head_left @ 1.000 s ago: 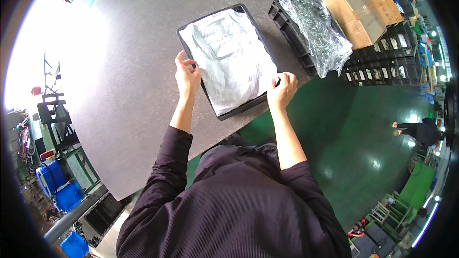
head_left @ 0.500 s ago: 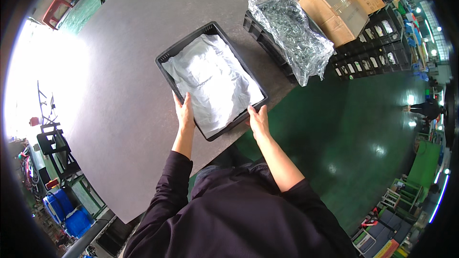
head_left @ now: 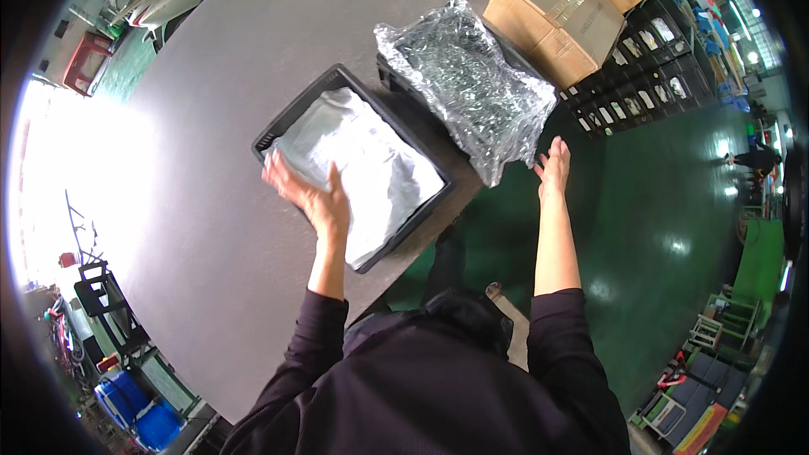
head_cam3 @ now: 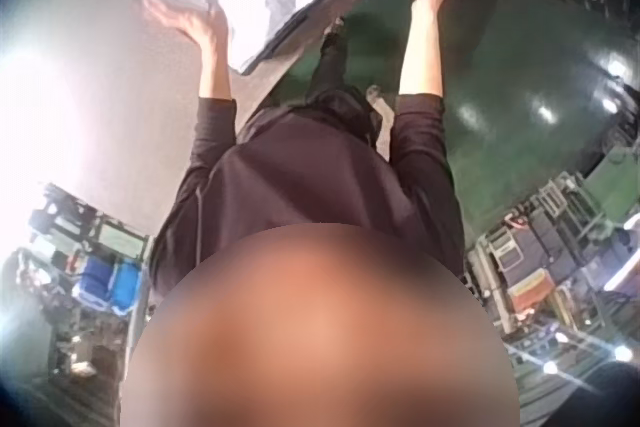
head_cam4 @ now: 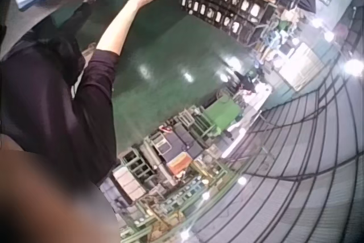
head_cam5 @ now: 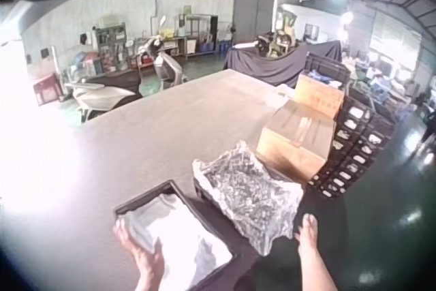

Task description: The person assembles small black plastic buckles by inserting a metal pin into the buckle frame. She repeatedly picks up a buckle and a pin, aligns them, and presses them together. She places the finished buckles into a yellow basket and later wraps a stack of items in bubble wrap.

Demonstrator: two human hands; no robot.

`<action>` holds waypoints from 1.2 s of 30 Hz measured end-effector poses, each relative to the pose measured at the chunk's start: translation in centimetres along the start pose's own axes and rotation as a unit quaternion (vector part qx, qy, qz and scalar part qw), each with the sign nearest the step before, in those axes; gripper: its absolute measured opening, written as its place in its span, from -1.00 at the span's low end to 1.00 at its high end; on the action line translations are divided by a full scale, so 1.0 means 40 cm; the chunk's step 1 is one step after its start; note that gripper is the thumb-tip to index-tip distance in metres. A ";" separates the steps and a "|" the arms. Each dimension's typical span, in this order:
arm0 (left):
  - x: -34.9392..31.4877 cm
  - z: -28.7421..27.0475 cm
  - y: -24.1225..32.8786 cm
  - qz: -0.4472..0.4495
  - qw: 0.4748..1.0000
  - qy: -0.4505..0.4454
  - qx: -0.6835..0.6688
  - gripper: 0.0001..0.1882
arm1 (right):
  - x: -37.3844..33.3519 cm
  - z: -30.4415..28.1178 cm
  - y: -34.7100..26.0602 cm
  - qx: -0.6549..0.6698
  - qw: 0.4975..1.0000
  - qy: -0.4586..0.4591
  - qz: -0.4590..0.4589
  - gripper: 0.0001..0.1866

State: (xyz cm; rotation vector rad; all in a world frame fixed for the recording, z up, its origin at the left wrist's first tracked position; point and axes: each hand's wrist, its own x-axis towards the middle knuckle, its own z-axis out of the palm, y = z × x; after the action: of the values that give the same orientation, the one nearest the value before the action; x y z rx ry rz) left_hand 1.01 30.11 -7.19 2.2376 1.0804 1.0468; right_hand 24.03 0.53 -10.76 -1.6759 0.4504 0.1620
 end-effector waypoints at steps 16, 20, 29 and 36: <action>0.186 0.626 0.261 0.104 0.869 -0.424 0.232 -0.33 | 0.113 0.177 -0.126 -0.572 0.533 -0.432 -0.451 -0.41; 0.221 0.479 0.324 0.143 0.954 -0.261 0.037 -0.49 | 0.139 0.105 -0.201 -0.299 0.778 -0.260 -0.487 -0.27; -0.133 -0.017 -0.219 -0.312 0.945 -0.091 -0.045 -0.28 | 0.236 0.062 -0.035 0.015 0.937 -0.275 0.213 -0.08; -0.197 0.027 -0.181 -0.393 0.897 -0.010 -0.202 -0.50 | 0.264 0.095 0.006 0.029 0.961 -0.245 0.122 -0.45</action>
State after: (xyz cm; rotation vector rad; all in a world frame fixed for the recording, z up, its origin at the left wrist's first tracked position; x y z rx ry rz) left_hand -4.75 28.08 -16.05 1.2777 1.4184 0.7765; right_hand 34.12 2.11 -15.40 -1.4534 0.2797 0.7213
